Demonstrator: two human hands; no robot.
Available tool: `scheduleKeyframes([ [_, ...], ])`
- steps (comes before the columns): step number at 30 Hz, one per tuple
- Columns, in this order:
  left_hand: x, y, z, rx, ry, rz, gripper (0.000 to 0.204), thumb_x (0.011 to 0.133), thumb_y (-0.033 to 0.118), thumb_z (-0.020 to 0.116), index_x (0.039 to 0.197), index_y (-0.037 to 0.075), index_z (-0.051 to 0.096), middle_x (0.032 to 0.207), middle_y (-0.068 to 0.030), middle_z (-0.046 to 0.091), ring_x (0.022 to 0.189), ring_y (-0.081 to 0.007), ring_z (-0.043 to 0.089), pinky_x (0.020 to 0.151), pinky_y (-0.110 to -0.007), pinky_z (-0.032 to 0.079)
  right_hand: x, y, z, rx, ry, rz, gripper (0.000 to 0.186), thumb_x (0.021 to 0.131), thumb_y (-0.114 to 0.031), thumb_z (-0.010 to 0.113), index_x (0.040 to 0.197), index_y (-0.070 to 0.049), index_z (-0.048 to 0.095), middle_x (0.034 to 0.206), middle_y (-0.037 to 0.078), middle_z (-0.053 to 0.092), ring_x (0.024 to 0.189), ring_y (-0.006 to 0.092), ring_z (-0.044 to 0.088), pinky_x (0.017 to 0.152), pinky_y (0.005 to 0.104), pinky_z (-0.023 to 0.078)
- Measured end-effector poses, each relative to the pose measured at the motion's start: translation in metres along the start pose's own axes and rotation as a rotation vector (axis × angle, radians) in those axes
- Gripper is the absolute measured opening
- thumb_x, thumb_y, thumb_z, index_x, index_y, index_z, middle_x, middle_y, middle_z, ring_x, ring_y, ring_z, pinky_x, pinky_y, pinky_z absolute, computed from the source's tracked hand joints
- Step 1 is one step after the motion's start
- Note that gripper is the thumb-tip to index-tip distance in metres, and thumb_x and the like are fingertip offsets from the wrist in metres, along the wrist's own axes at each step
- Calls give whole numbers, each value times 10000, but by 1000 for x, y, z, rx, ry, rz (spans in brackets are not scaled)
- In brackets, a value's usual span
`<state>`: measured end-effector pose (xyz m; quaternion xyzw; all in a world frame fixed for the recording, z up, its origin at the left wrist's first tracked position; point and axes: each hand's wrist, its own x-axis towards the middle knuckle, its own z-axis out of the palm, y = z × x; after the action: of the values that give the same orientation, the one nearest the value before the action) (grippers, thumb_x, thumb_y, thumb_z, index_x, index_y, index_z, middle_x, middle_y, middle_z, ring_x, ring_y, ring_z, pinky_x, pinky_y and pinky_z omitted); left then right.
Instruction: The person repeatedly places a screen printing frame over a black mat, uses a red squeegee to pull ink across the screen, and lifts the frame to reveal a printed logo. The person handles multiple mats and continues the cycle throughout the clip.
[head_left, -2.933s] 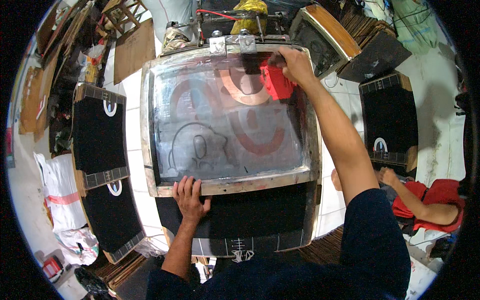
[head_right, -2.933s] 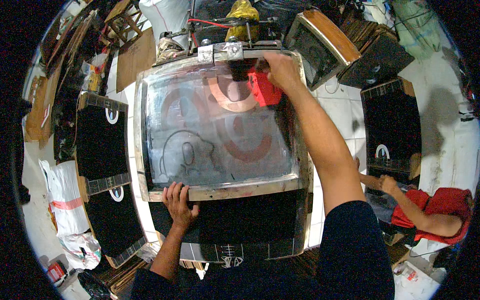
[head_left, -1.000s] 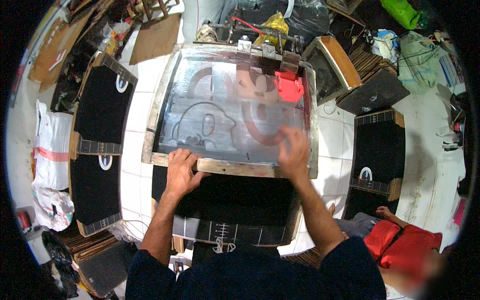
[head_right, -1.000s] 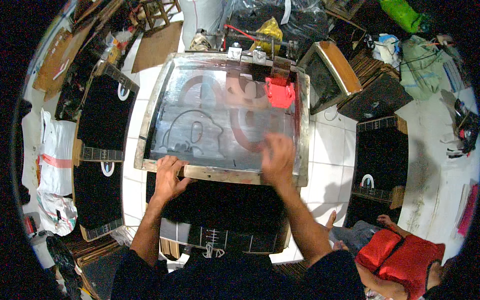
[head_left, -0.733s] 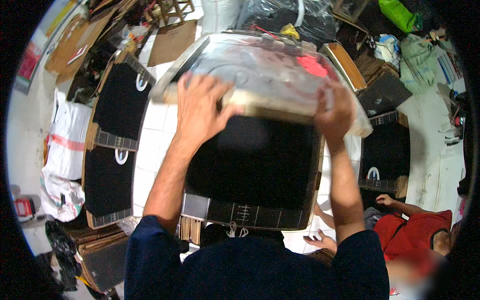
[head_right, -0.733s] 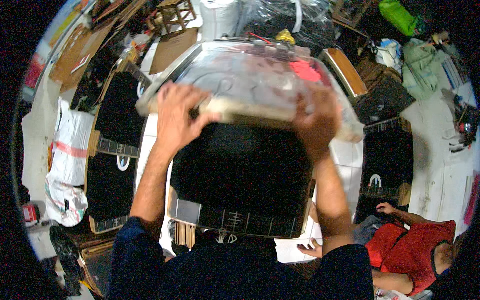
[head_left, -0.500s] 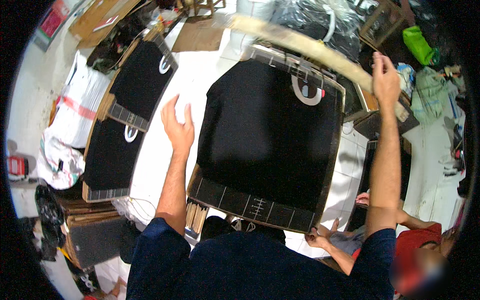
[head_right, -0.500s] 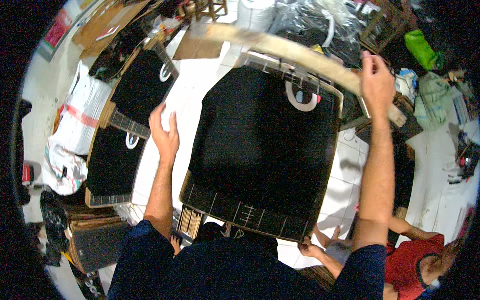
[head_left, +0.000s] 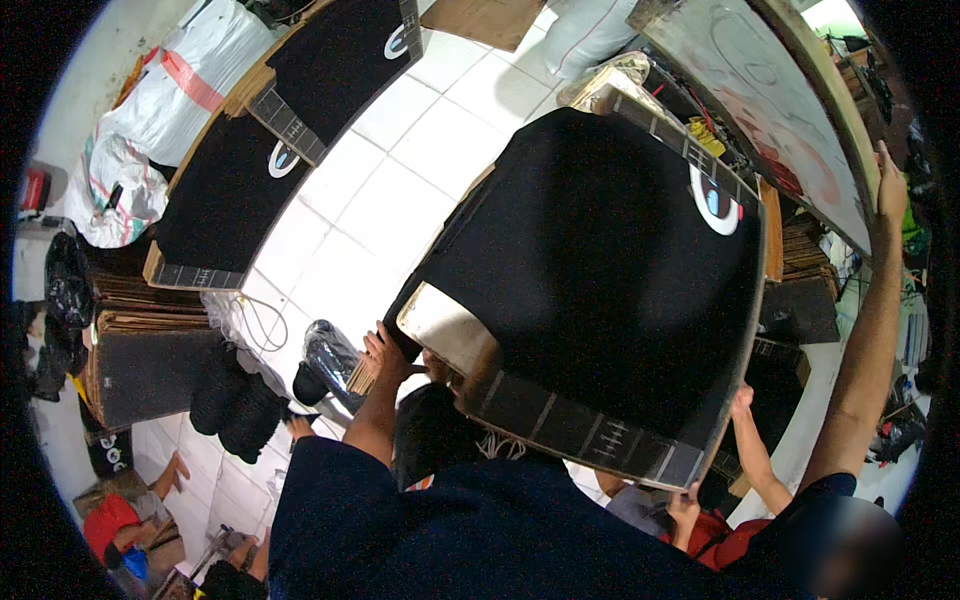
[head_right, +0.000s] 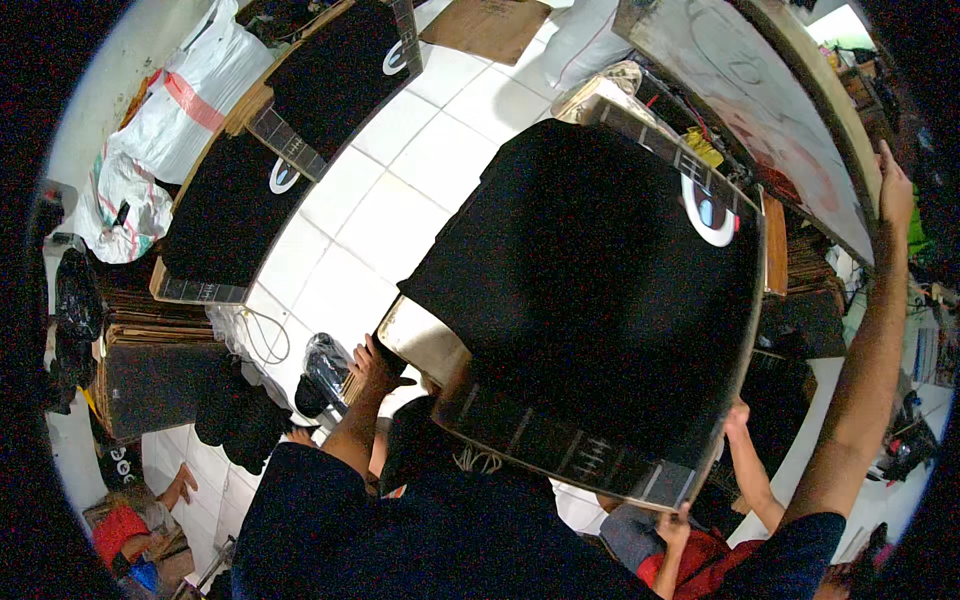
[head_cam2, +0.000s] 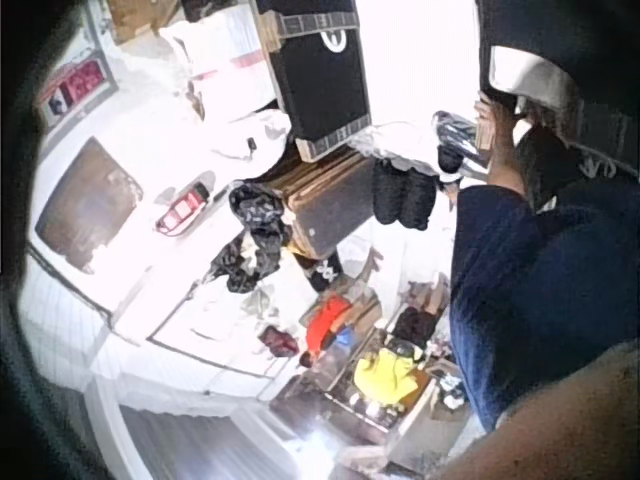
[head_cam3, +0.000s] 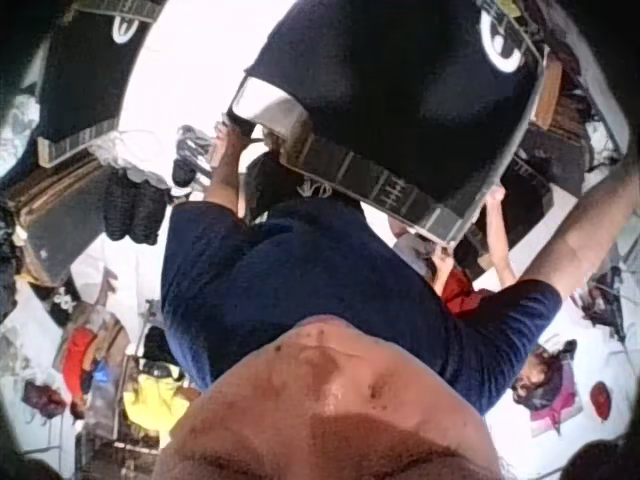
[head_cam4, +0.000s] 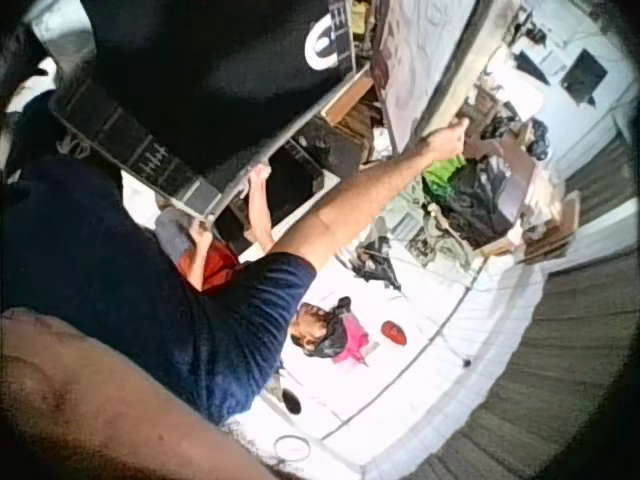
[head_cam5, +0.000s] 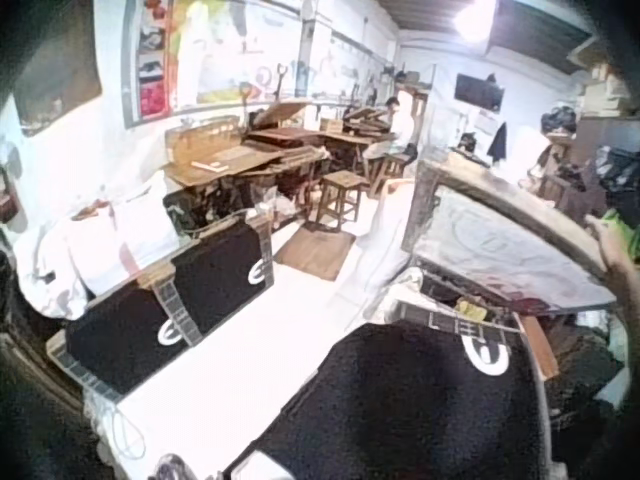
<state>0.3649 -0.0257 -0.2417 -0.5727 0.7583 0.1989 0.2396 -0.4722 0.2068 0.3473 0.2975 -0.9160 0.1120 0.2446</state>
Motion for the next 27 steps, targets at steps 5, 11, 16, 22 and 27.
scheduleKeyframes([
  [5, -9, 17, -11, 38, 49, -39, 1058, 700, 240, 852, 1534, 49, 229, 1307, -146, 482, 1246, -330, 504, 1023, -543, 416, 40, 41, 6, -84, -76, -60, 534, 1096, -435, 313, 1499, -170, 542, 1379, 117, 659, 1235, 259, 639, 1065, 368, 465],
  [11, -11, 19, -24, 68, 28, -75, 1090, 672, 303, 892, 1517, 75, 242, 1327, -141, 480, 1269, -340, 498, 1022, -536, 432, 36, 36, 8, -92, -28, 40, 538, 1087, -472, 327, 1513, -212, 529, 1424, 136, 621, 1271, 287, 615, 1113, 396, 440],
  [16, -10, 17, -23, 22, -6, -59, 1060, 665, 297, 879, 1501, 88, 261, 1344, -146, 479, 1299, -355, 486, 1045, -538, 411, 18, 16, 1, 162, -64, 193, 570, 1058, -535, 397, 1490, -205, 567, 1425, 135, 624, 1262, 273, 622, 1094, 396, 447],
  [22, -3, 9, -22, 62, 73, -61, 1017, 668, 299, 857, 1497, 95, 303, 1364, -162, 491, 1307, -363, 483, 1061, -537, 384, 26, 18, 3, 246, -65, 174, 531, 1082, -482, 352, 1491, -219, 565, 1424, 108, 630, 1243, 242, 636, 1092, 390, 452],
  [27, 3, -19, -5, -242, 341, 42, 1016, 736, 673, 798, 1469, 48, 477, 1319, -228, 605, 1241, -406, 577, 1049, -544, 421, 19, 6, -1, -13, -47, 20, 548, 1078, -508, 378, 1489, -199, 567, 1311, 110, 693, 1112, 236, 691, 1019, 383, 502],
])
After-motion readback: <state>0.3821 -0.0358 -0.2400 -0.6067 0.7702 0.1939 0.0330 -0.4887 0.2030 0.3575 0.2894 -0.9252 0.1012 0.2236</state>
